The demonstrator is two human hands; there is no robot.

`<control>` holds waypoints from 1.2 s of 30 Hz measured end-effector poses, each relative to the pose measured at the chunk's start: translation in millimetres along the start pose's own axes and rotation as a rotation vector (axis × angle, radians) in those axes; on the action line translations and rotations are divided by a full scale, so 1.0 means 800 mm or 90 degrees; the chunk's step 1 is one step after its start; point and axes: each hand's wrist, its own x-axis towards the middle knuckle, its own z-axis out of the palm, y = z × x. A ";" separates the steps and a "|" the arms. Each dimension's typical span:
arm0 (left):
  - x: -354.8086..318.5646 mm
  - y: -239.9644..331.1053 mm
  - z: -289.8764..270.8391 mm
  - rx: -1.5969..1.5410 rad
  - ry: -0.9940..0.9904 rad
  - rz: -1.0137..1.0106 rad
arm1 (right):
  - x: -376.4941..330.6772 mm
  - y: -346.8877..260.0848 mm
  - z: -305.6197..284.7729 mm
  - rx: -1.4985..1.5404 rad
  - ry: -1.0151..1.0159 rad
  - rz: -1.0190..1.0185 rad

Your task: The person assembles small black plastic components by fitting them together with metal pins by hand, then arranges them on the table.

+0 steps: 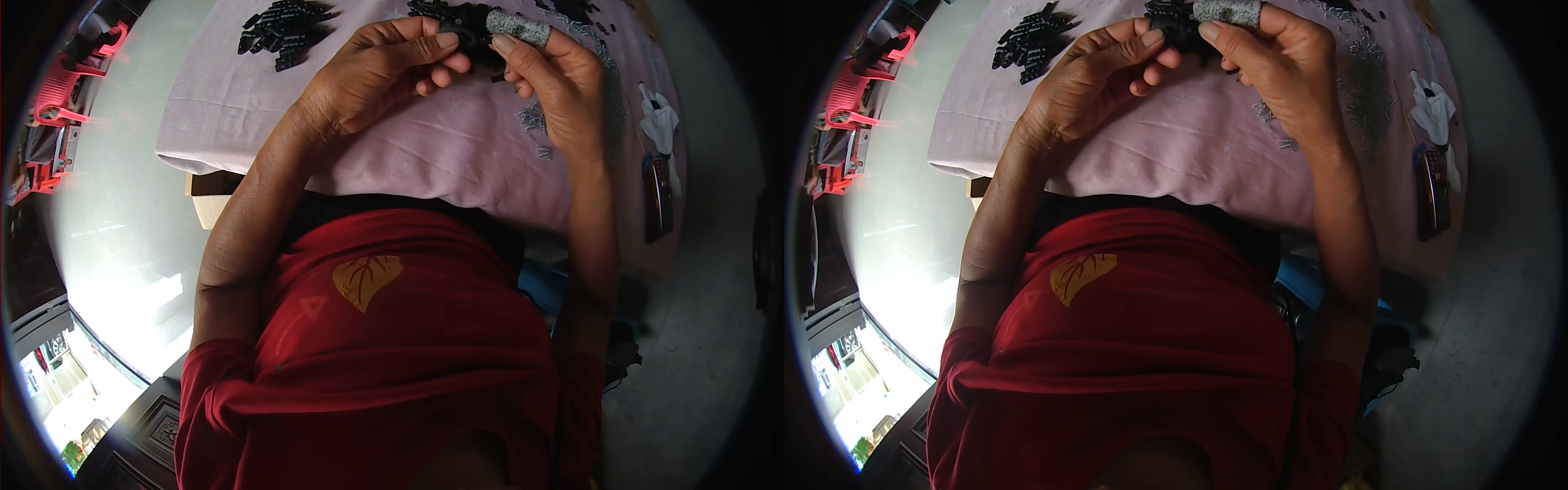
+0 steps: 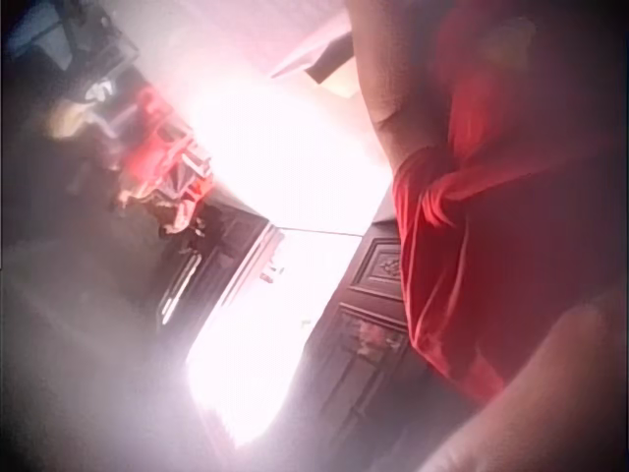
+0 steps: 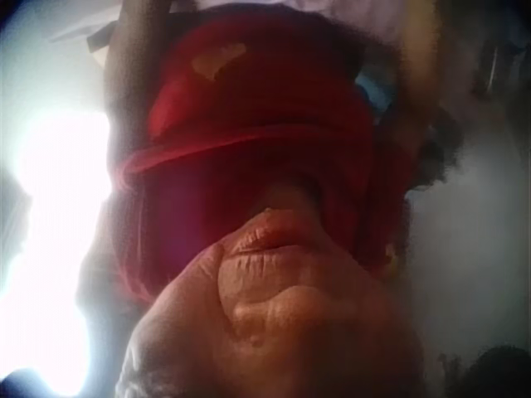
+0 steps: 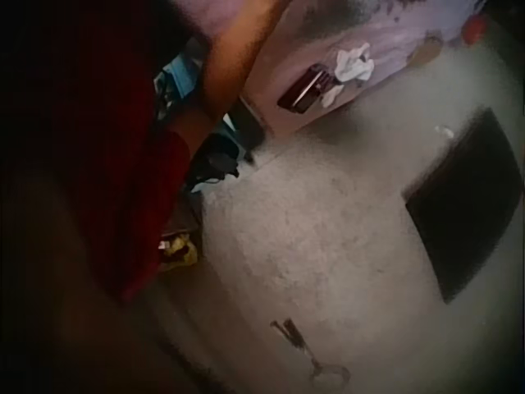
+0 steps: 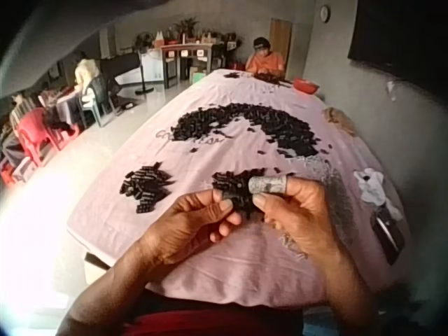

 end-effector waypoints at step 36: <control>-0.001 -0.004 -0.004 0.108 -0.002 0.007 | -0.005 -0.006 0.004 -0.091 -0.049 -0.123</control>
